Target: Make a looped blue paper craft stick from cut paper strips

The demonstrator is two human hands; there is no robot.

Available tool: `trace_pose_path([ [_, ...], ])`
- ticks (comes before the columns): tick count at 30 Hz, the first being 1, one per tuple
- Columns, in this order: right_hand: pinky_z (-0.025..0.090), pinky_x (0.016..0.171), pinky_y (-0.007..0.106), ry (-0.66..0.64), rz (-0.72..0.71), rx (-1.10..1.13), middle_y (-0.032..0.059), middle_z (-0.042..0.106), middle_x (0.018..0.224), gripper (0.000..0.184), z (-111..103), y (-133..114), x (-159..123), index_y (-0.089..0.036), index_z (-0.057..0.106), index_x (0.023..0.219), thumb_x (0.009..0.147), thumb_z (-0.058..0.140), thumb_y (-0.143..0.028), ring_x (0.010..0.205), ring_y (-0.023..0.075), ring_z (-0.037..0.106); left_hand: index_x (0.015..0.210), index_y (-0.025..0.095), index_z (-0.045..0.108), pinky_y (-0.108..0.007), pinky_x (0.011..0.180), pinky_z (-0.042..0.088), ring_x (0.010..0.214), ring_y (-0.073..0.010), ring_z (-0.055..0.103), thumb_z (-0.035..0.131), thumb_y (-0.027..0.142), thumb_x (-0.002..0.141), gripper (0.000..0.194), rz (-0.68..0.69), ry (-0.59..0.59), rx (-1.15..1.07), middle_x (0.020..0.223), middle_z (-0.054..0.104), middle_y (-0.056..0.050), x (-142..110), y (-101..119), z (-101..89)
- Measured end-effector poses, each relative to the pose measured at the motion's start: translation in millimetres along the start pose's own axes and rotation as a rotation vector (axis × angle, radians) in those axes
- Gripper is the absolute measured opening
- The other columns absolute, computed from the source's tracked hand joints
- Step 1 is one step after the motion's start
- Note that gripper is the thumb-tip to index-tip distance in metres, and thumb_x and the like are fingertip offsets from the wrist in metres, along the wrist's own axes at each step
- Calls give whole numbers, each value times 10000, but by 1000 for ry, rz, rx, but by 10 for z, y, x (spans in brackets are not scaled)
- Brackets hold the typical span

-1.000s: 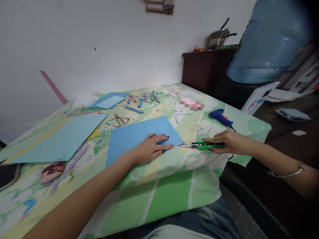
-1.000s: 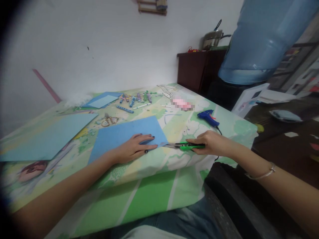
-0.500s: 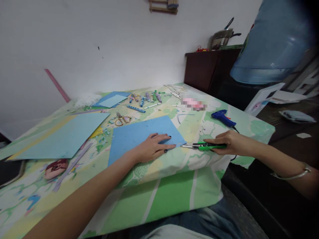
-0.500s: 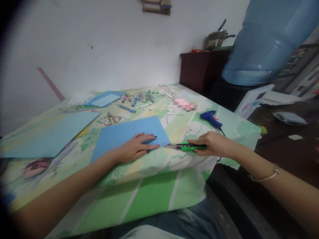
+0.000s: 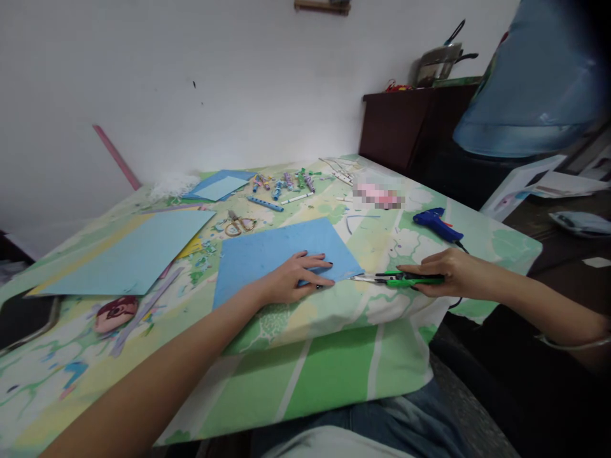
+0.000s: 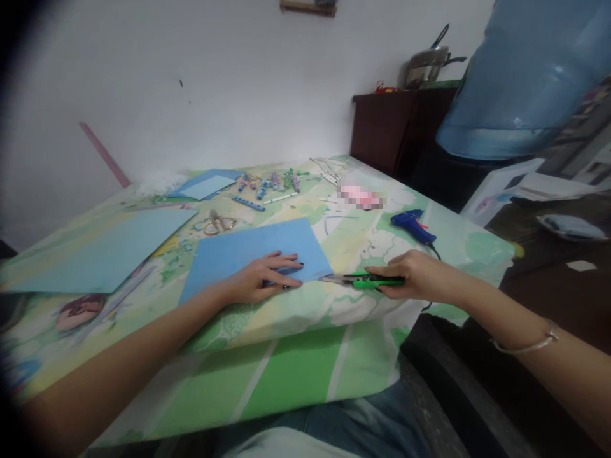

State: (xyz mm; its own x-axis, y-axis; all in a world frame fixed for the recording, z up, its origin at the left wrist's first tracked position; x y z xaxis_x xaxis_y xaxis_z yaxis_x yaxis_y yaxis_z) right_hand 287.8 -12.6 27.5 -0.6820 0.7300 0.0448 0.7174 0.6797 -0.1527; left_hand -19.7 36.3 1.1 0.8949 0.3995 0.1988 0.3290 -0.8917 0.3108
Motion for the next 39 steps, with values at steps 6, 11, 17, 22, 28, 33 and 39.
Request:
trace_pose_path([
  [6,345,504,241,-6,-6,-25,35,603,614,430,-5,-10,29,-171,547,1226,835,484,-335,508,128,532,1048,284,640,-510,1055,185,1268,-220,366,484,187,810,300,-7,49,-108,1261,539,-45,12,-20,-9],
  [11,351,515,242,-36,-23,-34,50,618,630,429,-8,-91,106,-154,550,1221,844,473,-345,524,130,547,954,268,680,-521,1052,192,1231,-225,416,546,192,778,234,-10,101,-199,1178,601,-56,10,-91,3],
  [17,354,516,243,1,-43,-28,48,614,622,428,-9,-128,120,-151,553,1217,843,475,-344,523,129,546,908,250,691,-511,1052,194,1207,-222,447,570,210,766,191,-19,126,-247,1133,630,-66,0,-106,5],
  [22,348,492,241,0,-29,-31,36,604,603,419,-38,-125,81,-154,556,1213,836,479,-321,502,127,536,1134,270,583,-575,1040,107,1273,-258,352,550,321,790,349,-120,87,-165,1253,545,-74,11,-78,-12],
  [28,355,504,244,6,-61,-59,35,603,603,423,-8,-143,111,-155,550,1220,837,482,-322,514,133,543,1330,319,348,-621,1012,53,1328,-309,209,509,416,795,567,-216,13,-27,1407,361,-57,41,-76,-13],
  [33,354,528,249,-9,-83,-90,54,630,646,420,31,-164,180,-158,539,1229,848,472,-321,541,133,554,1335,321,336,-607,1017,69,1322,-308,220,509,416,792,578,-224,1,-13,1413,349,-55,41,-86,-7],
  [39,349,519,249,6,-108,-72,49,621,628,425,45,-213,262,-146,545,1222,834,497,-313,532,129,546,1322,330,354,-601,1021,70,1321,-299,223,512,422,792,561,-214,10,-15,1410,355,-42,46,-101,12],
])
Point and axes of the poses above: each hand's wrist, its own x-axis towards the middle knuckle, its own z-axis out of the palm, y = z × x, the point moved 3 cm from there along x, towards the middle knuckle
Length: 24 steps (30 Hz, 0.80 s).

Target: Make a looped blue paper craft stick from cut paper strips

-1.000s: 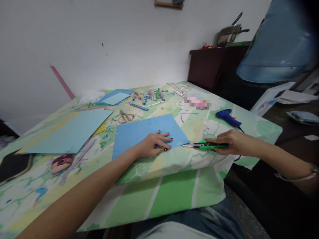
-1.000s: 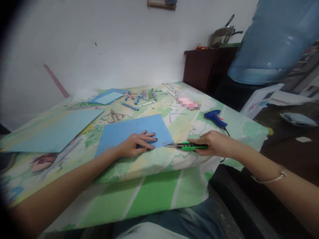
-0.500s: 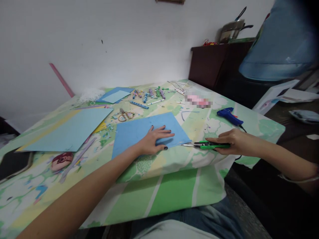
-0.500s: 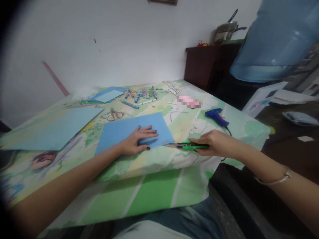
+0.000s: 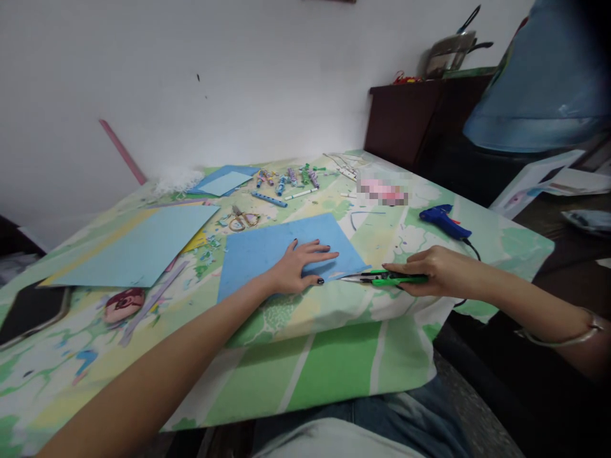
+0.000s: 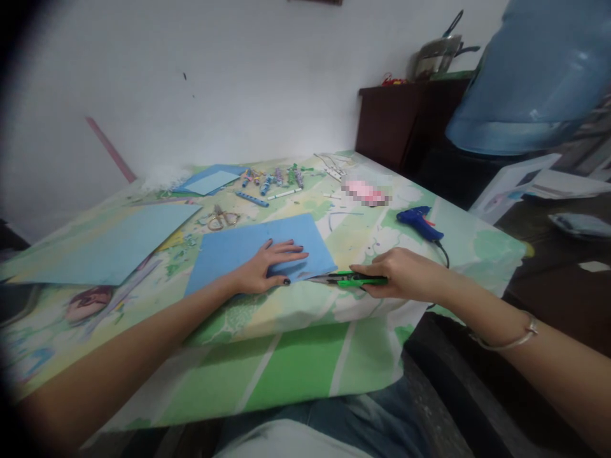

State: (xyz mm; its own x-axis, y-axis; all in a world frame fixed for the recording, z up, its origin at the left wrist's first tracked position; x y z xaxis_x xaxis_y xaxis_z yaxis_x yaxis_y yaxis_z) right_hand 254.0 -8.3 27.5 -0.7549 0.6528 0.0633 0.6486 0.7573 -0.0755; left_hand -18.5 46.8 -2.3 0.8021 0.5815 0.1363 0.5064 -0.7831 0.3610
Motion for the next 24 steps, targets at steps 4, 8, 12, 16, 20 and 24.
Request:
trace_pose_path([
  [4,349,518,252,-18,14,19,45,617,641,427,-6,13,-2,-146,540,1227,832,501,-304,527,125,533,1324,318,358,-594,1026,65,1321,-293,230,499,437,805,550,6,-10,-4,1409,356,-55,-15,-6,-31],
  [8,348,523,254,-35,30,20,41,604,634,421,-38,19,-44,-157,539,1230,837,486,-301,529,126,524,1349,361,292,-643,996,10,1335,-327,172,461,508,813,581,-35,-113,64,1454,267,-38,-175,-63,-143],
  [12,340,537,270,-42,52,9,64,612,641,418,-66,-5,-58,-138,538,1233,851,460,-289,538,133,516,1369,384,211,-665,974,-8,1342,-364,89,439,601,782,666,-114,-191,160,1489,130,-39,-452,-165,-263],
  [16,331,544,277,-70,47,7,73,618,657,436,-51,-26,-37,-138,522,1250,847,473,-295,553,135,524,1370,404,182,-630,1000,-2,1348,-348,74,361,599,819,611,-127,-202,221,1494,91,-21,-606,-200,-285],
  [20,331,552,277,-67,63,-16,67,607,655,435,-36,-25,-30,-141,510,1261,856,468,-293,555,133,527,1368,419,166,-626,1002,6,1350,-342,67,335,602,826,597,-127,-199,251,1496,79,-10,-606,-185,-258],
  [24,328,524,258,-60,26,-16,50,602,638,437,-24,-32,1,-151,509,1259,858,465,-318,527,125,522,1365,425,169,-624,1004,16,1351,-338,68,332,605,825,591,-133,-190,253,1495,82,-1,-593,-177,-253],
])
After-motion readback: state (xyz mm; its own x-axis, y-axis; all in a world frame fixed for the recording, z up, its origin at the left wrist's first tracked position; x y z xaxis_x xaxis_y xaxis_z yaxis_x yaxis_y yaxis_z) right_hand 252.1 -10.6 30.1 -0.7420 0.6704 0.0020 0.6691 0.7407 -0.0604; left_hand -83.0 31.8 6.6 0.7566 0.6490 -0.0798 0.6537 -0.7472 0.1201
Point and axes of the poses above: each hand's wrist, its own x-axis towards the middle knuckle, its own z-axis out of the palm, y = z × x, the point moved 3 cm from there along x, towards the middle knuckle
